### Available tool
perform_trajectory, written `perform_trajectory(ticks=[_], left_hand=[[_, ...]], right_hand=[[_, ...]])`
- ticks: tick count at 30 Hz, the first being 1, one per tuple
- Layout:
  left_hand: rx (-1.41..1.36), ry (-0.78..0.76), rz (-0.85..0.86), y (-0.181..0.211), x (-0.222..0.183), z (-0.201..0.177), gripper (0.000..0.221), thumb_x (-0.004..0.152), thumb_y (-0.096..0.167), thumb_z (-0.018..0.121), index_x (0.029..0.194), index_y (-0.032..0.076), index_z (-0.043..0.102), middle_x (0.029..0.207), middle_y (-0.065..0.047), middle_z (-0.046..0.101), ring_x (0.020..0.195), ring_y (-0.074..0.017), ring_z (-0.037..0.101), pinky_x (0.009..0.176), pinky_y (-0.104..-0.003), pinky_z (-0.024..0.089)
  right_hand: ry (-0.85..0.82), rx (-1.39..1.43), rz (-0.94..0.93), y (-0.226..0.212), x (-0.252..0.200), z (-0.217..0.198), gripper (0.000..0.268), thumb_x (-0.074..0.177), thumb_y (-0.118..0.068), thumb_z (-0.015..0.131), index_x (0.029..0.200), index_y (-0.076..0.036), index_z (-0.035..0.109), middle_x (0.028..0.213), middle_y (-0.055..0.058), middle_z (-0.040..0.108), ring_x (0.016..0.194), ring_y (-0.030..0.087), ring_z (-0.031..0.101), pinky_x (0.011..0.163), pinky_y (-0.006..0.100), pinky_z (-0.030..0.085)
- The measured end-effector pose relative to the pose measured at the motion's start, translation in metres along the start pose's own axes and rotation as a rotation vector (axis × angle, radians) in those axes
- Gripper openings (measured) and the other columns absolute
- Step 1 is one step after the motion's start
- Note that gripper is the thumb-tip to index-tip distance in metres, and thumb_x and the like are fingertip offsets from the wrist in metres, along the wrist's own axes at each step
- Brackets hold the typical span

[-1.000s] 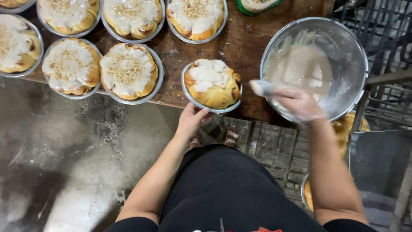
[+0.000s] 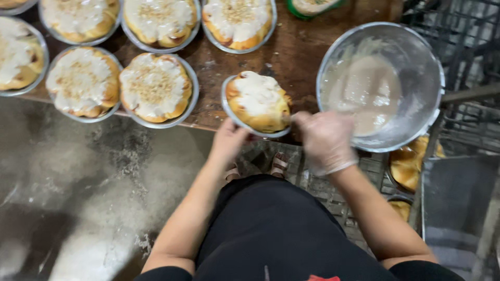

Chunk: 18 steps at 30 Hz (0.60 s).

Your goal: The person applies a white frosting or glaze to bread rolls using a small palette knife, sprinkles crushed nuts from a container over the rolls, and transfers finished rolls from a cooling rack to the workbench.

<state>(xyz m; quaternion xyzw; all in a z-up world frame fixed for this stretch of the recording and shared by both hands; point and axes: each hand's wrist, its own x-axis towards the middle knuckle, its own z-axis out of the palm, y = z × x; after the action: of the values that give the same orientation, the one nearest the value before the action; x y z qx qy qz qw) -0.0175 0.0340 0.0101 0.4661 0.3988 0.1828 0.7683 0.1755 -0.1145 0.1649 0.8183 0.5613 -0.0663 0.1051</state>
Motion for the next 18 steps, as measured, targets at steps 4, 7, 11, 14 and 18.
perform_trajectory(ticks=[4, 7, 11, 14, 18], left_hand=[[-0.134, -0.045, -0.177, -0.022, 0.022, -0.048, 0.032, 0.090, 0.007, 0.060, 0.121, 0.002, 0.055, 0.094, -0.009, 0.068, 0.076, -0.0155, 0.068, 0.066, -0.028, 0.059], [-0.010, 0.137, -0.196, -0.062, 0.034, -0.062, 0.030, 0.092, 0.005, 0.056, 0.121, -0.002, 0.055, 0.104, -0.010, 0.069, 0.083, -0.0156, 0.069, 0.071, -0.028, 0.061], [-0.054, 0.243, -0.215, -0.102, 0.022, -0.059, 0.036, 0.093, 0.001, 0.054, 0.129, 0.001, 0.051, 0.110, -0.013, 0.067, 0.083, -0.0207, 0.065, 0.073, -0.032, 0.059], [-0.191, 0.054, -0.310, -0.101, 0.019, -0.050, 0.031, 0.095, 0.004, 0.056, 0.124, -0.006, 0.050, 0.110, -0.018, 0.070, 0.093, -0.0251, 0.074, 0.078, -0.034, 0.063], [-0.240, -0.025, -0.167, -0.077, 0.015, -0.029, 0.034, 0.093, 0.005, 0.059, 0.126, 0.000, 0.051, 0.113, -0.015, 0.069, 0.095, -0.0223, 0.073, 0.079, -0.032, 0.062]], right_hand=[[0.146, -0.010, 0.282, 0.100, -0.010, 0.044, 0.050, 0.087, -0.012, 0.054, 0.123, -0.037, 0.078, 0.087, 0.011, 0.077, 0.083, 0.029, 0.069, 0.093, 0.063, 0.036], [-0.212, -0.177, 0.380, 0.136, -0.017, 0.103, 0.032, 0.096, -0.022, 0.055, 0.110, -0.032, 0.082, 0.103, 0.013, 0.077, 0.097, 0.030, 0.070, 0.095, 0.055, 0.040], [-0.278, 0.146, 0.467, 0.166, -0.011, 0.155, 0.036, 0.107, -0.038, 0.046, 0.110, -0.022, 0.078, 0.112, 0.017, 0.074, 0.099, 0.031, 0.071, 0.111, 0.070, 0.021], [-0.302, 0.422, 0.392, 0.180, -0.003, 0.163, 0.045, 0.091, -0.028, 0.052, 0.127, -0.032, 0.078, 0.119, 0.021, 0.072, 0.107, 0.040, 0.067, 0.104, 0.050, 0.049], [-0.299, 1.029, 0.364, 0.176, 0.002, 0.165, 0.038, 0.090, -0.026, 0.064, 0.126, -0.019, 0.074, 0.113, 0.017, 0.076, 0.102, 0.030, 0.074, 0.095, 0.039, 0.053]])
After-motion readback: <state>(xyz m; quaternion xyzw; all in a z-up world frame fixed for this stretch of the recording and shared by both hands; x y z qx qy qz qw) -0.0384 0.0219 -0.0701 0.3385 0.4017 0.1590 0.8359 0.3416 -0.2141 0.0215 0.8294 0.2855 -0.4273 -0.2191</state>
